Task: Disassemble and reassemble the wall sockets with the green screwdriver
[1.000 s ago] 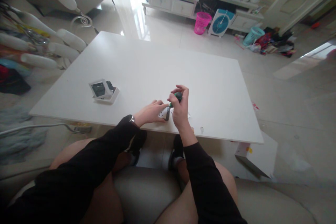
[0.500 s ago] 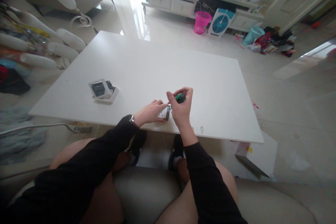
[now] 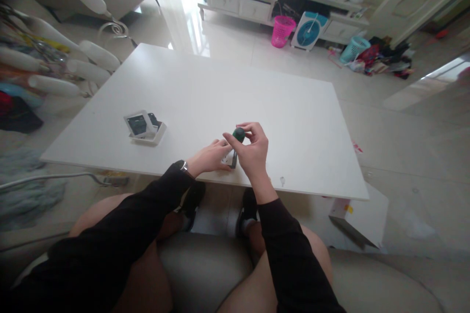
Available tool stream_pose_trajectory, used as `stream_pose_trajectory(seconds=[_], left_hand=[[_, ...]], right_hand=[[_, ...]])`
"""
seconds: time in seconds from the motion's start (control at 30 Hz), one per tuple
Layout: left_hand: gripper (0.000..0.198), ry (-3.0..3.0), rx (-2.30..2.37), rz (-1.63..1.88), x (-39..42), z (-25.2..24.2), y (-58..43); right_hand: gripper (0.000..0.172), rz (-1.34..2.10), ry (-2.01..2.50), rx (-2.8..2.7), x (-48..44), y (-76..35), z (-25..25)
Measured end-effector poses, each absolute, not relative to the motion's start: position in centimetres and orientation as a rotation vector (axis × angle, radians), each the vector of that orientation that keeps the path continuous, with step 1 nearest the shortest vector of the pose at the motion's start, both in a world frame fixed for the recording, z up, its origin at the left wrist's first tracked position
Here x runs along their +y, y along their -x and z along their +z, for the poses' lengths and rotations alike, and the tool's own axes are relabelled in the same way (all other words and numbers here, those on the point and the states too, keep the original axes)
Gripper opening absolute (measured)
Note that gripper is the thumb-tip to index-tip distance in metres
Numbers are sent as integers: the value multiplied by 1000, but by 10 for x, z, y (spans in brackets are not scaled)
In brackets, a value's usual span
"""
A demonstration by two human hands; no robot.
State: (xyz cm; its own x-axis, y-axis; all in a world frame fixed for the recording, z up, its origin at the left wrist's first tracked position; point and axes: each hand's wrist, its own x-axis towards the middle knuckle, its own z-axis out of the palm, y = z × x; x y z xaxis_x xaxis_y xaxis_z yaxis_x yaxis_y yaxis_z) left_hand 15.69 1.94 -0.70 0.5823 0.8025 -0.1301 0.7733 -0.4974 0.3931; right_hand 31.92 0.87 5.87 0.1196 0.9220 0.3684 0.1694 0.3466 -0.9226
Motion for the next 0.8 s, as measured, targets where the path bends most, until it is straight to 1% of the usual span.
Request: stream_pose_trajectory(seconds=[0.1, 0.17, 0.33, 0.5, 0.63, 0.8], left_hand=[[75, -2413, 1271, 98, 20, -10, -157], [74, -2416, 1272, 105, 20, -11, -157], [72, -2409, 1273, 94, 19, -8, -158], [76, -2403, 1266, 99, 18, -4, -158], [75, -2400, 1275, 77, 17, -1, -158], [76, -2396, 1283, 71, 18, -2, -158]], right_hand=[[42, 779, 1147, -1305, 6, -317, 60], [42, 838, 1127, -1295, 6, -315, 59], [35, 931, 1035, -1293, 7, -314, 56], [23, 1107, 854, -1199, 9, -319, 54], [21, 1061, 909, -1235, 11, -322, 58], [24, 862, 1072, -1285, 12, -324, 65]])
